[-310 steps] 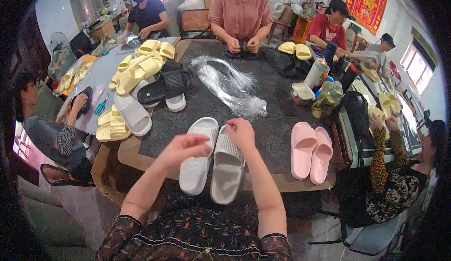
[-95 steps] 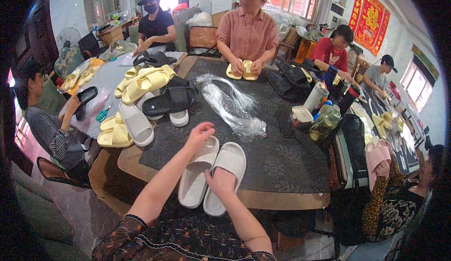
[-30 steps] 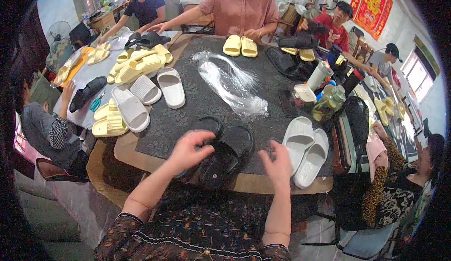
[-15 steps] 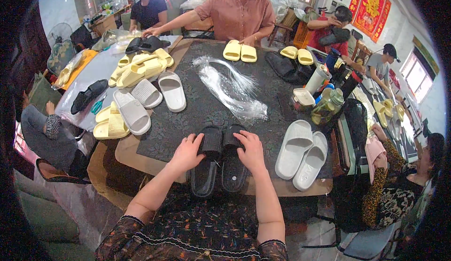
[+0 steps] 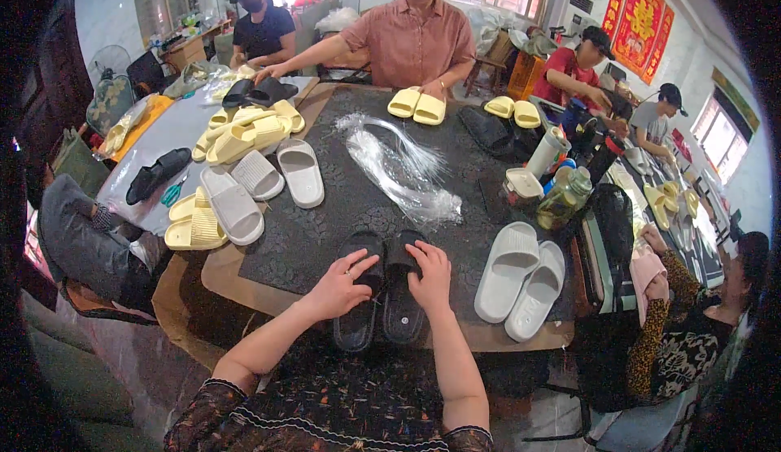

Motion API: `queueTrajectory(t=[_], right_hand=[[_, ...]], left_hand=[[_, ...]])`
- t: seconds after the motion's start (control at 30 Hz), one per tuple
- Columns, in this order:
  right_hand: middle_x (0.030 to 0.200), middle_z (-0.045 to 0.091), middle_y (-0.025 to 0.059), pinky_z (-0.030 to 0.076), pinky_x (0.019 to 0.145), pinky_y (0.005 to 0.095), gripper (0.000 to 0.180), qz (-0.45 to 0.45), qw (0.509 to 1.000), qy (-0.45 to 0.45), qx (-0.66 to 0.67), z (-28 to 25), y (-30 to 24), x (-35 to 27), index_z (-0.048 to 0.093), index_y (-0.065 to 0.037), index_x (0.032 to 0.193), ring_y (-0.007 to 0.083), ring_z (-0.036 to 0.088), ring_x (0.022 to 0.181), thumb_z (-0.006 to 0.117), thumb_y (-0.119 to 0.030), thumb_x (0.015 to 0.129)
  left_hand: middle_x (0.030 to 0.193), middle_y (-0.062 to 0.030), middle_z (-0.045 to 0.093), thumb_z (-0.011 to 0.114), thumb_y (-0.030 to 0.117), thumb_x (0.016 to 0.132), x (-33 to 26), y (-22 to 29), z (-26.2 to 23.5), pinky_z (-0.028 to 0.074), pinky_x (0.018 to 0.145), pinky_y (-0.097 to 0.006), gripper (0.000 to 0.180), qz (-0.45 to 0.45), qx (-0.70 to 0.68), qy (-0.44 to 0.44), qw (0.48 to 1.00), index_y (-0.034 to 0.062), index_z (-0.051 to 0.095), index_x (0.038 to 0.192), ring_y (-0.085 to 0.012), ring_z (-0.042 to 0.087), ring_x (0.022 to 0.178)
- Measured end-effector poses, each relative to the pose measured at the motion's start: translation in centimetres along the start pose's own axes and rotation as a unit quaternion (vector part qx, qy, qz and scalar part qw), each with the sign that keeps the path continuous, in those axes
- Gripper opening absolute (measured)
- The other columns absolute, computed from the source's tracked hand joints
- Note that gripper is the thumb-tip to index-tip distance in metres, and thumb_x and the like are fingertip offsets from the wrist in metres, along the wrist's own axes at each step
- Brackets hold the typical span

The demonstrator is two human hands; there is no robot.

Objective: Inspect and organize various colored plastic slippers on a work table.

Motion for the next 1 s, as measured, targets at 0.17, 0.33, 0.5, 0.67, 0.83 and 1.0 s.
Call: queueTrajectory(t=[0.17,0.33,0.5,0.67,0.83,1.0], right_hand=[[0.117,0.057,0.0063,0.035,0.097,0.0405,0.048,-0.047,0.996,0.054,0.057,-1.0,-1.8,0.6,0.059,-0.009,0.112,0.0267,0.048,0.113,0.056,-0.004,0.065],[0.095,0.065,0.0079,0.044,0.086,0.0332,0.03,0.039,0.938,0.016,0.344,0.8,-2.5,2.3,0.062,-0.005,0.106,0.0207,0.06,0.092,0.062,-0.01,0.076],[0.084,0.065,0.0076,0.049,0.07,0.0271,0.018,0.109,0.936,0.078,0.325,3.3,-1.3,2.6,0.065,-0.002,0.095,0.0154,0.062,0.075,0.069,-0.01,0.079],[0.081,0.062,0.0073,0.047,0.066,0.0265,0.008,0.079,0.945,0.127,0.291,3.1,-0.5,1.6,0.063,-0.003,0.089,0.0156,0.06,0.071,0.064,-0.007,0.082],[0.083,0.061,0.0047,0.045,0.064,0.0248,0.004,0.127,0.92,0.17,0.33,2.6,0.1,1.2,0.062,-0.002,0.087,0.0109,0.055,0.072,0.062,-0.005,0.084],[0.081,0.061,0.0066,0.044,0.062,0.0248,0.005,0.056,0.956,0.115,0.265,2.2,-1.6,1.6,0.063,-0.003,0.086,0.0133,0.055,0.069,0.064,-0.006,0.083]], left_hand=[[0.099,-0.0061,0.064,0.069,0.012,0.075,1.0,-1.8,-0.2,0.043,0.09,-0.041,0.01,-0.025,-0.11,0.134,0.985,0.0087,0.062,0.081,-0.0277,0.057,0.103],[0.084,-0.0096,0.063,0.064,0.011,0.08,5.1,-3.0,-0.9,0.048,0.071,-0.036,0.011,-0.125,-0.19,0.225,0.947,0.004,0.063,0.089,-0.0277,0.059,0.079],[0.082,-0.0096,0.063,0.063,0.008,0.08,5.6,-4.0,1.6,0.047,0.068,-0.034,0.011,-0.121,-0.195,0.262,0.937,0.0036,0.064,0.09,-0.0259,0.06,0.077],[0.078,-0.0086,0.063,0.064,0.009,0.079,5.1,-3.2,1.8,0.047,0.066,-0.035,0.01,-0.135,-0.191,0.259,0.937,0.0042,0.064,0.087,-0.0257,0.058,0.074],[0.076,-0.0074,0.062,0.065,0.009,0.078,4.9,-2.6,1.9,0.047,0.066,-0.034,0.008,-0.11,-0.184,0.268,0.939,0.0046,0.064,0.084,-0.0251,0.058,0.074],[0.074,-0.0074,0.062,0.066,0.009,0.078,4.4,-3.3,2.2,0.047,0.064,-0.034,0.007,-0.111,-0.181,0.298,0.93,0.0051,0.065,0.083,-0.0244,0.058,0.071]])
Point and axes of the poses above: each hand's wrist, its own x-axis towards the middle knuckle, its own z-axis out of the palm, y = z × x, the point moved 4 cm from there along x, towards the middle knuckle
